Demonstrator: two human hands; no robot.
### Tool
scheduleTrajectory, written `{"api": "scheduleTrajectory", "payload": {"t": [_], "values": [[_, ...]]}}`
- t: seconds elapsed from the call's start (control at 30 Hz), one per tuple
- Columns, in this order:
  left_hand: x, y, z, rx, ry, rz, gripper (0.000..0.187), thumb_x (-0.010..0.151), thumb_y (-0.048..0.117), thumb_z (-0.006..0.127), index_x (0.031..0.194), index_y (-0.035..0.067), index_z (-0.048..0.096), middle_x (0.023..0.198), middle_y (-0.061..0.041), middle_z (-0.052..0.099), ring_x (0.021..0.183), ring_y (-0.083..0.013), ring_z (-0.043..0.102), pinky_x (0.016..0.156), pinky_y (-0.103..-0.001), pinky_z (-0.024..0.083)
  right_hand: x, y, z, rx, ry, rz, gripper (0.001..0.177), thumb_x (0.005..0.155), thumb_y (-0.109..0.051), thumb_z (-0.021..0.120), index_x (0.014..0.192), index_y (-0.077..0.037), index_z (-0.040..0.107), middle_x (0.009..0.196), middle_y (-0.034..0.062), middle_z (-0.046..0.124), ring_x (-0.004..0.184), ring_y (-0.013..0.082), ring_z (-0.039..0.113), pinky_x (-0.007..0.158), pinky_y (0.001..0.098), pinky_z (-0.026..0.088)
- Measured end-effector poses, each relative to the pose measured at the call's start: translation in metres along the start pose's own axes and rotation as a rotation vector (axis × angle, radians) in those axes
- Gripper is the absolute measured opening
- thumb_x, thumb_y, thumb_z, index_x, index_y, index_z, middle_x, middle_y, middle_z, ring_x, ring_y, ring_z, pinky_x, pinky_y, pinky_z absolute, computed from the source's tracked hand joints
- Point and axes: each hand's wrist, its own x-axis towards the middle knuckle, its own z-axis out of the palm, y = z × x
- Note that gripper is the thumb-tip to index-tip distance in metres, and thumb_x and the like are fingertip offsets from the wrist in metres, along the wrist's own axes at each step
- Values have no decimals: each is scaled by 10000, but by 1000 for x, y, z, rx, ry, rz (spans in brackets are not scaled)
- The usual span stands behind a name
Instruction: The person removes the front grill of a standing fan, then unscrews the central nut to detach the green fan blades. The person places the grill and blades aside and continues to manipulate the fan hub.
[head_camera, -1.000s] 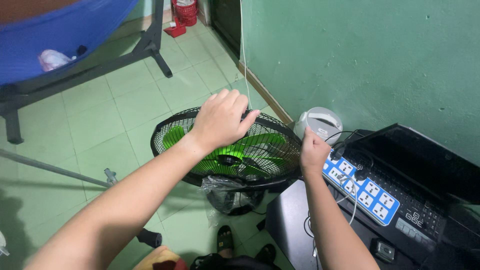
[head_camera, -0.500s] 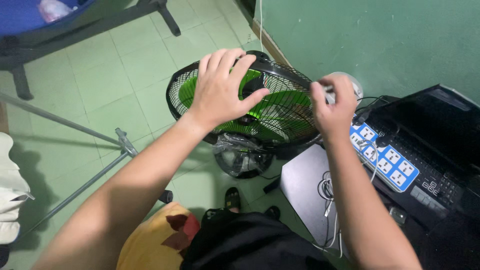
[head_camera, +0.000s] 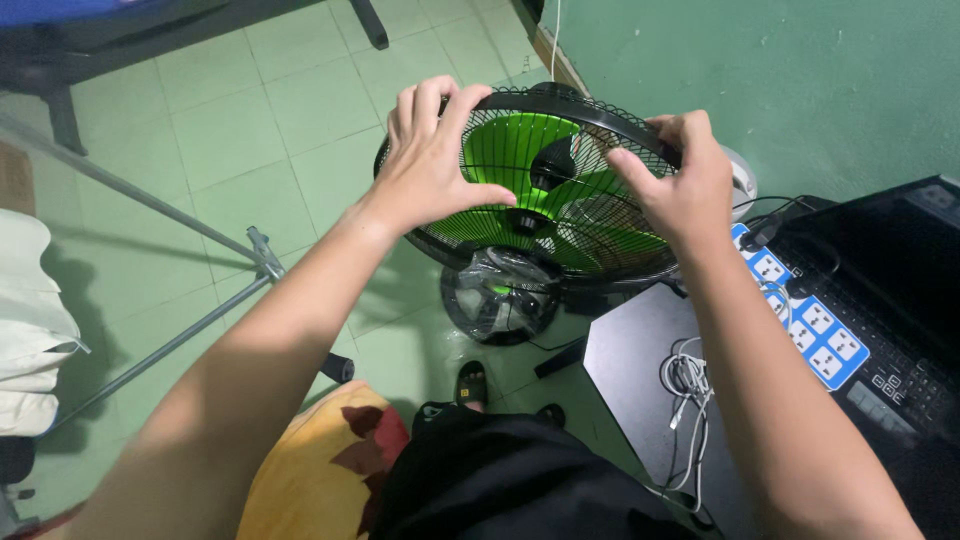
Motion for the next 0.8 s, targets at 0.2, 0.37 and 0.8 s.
{"api": "scheduleTrajectory", "payload": {"t": [0.2, 0.37, 0.8], "values": [[-7, 5, 5, 28, 49, 11, 1133, 596, 603, 989, 1457, 119, 433, 1315, -155, 390, 1237, -389, 361, 1052, -565, 319, -8, -9, 0, 22, 65, 41, 524, 897, -273, 931, 1194, 20, 612, 1073, 154, 708, 959, 244, 683, 912, 351, 560], [-14, 11, 1, 18, 59, -15, 1121, 595, 618, 985, 1443, 118, 450, 1305, -146, 399, 1239, -376, 371, 1054, -550, 324, -18, -26, 2, 30, 97, 68, 498, 939, -240, 879, 1270, 22, 614, 1137, 173, 671, 1042, 250, 665, 970, 355, 542], [5, 11, 7, -113, 266, -92, 432, 952, 403, 824, 1179, 89, 632, 1233, -108, 562, 1188, -324, 527, 1040, -455, 422, -148, 134, 52, 1016, 615, 1216, 483, 1028, -538, 457, 1090, -105, 661, 1019, 19, 690, 925, 150, 638, 818, 290, 509]]}}
